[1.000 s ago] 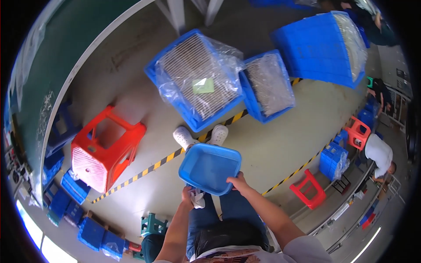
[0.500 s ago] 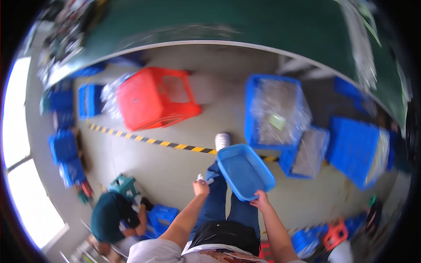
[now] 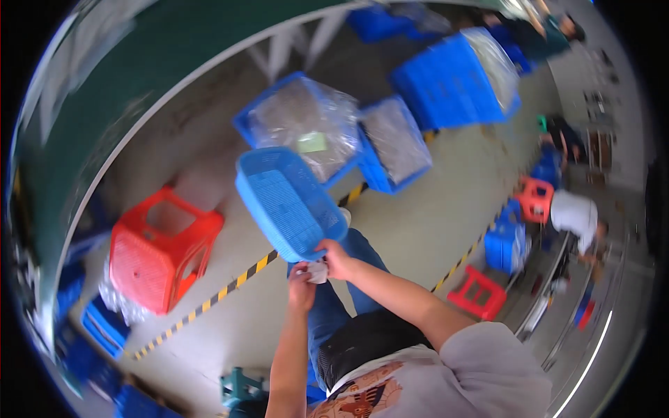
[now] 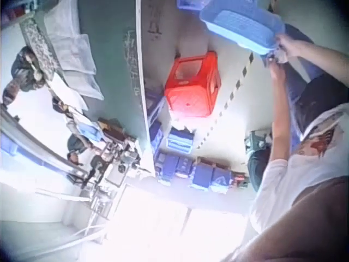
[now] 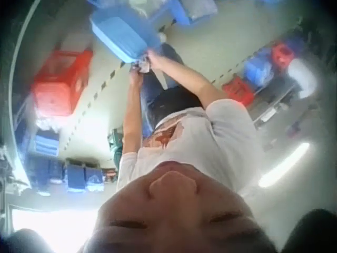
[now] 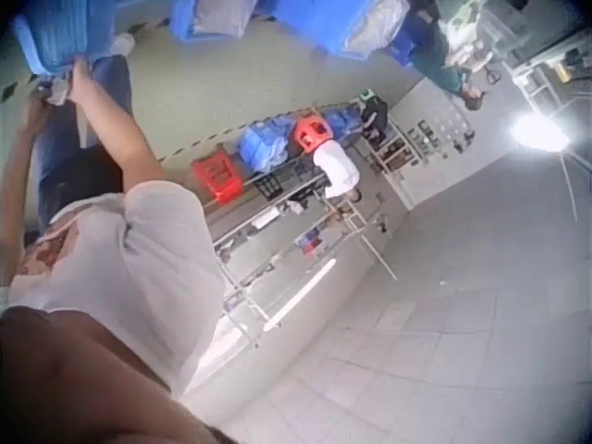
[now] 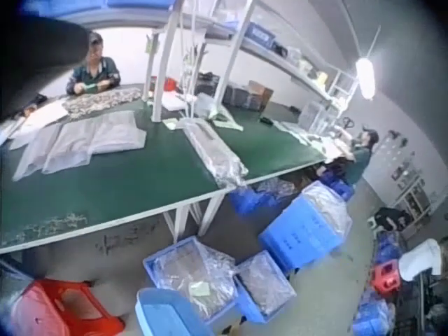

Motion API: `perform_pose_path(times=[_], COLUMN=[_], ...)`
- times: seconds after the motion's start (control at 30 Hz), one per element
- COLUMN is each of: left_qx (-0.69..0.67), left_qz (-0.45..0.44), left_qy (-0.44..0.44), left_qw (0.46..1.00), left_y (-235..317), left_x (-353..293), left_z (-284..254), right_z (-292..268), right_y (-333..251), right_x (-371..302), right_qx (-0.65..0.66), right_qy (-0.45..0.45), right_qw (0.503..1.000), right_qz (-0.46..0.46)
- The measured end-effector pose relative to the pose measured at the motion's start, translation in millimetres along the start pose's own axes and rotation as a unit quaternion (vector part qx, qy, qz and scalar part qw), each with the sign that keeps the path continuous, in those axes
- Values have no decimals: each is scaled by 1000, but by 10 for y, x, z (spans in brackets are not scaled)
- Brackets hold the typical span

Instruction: The recorder sorts metal rods into a basket and cross-references them with technical documentation in a factory environment.

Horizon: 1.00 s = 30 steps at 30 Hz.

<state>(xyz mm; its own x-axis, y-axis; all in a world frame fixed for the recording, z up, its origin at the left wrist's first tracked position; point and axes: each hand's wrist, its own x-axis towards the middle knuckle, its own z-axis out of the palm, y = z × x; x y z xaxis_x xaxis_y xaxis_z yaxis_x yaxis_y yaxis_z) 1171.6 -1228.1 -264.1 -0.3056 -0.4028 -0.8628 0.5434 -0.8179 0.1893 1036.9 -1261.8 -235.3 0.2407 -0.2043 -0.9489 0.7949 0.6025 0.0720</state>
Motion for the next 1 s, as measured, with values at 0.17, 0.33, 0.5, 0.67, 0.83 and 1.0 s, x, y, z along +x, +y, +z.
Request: perform_pose_path(times=[0.17,0.33,0.5,0.67,0.83,1.0], left_qx=[299,475,341,534,584,828], left_qz=[-135,-260,-252,-154,-46,-25], left_qy=[26,-10,-36,20,75,105], left_qw=[944,841,905,831,807,550], left_y=[25,-161,-472,-1128,-1434,-1645], left_x=[-183,-317,-383,-328,-35,157], left_z=[221,28,188,662,652,570], right_z=[-500,-955,-1702,-2839,-3212,-2956], right_y=[177,452,551,570,153,-411], right_x=[17,-202,-470,-944,-1273,-1123], right_qx=[100,161,90,73,18,-32], right_qy=[111,128,156,210,243,183], right_qw=[980,971,971,965,951,960], right_qz=[-128,-120,-160,-138,-192,-211])
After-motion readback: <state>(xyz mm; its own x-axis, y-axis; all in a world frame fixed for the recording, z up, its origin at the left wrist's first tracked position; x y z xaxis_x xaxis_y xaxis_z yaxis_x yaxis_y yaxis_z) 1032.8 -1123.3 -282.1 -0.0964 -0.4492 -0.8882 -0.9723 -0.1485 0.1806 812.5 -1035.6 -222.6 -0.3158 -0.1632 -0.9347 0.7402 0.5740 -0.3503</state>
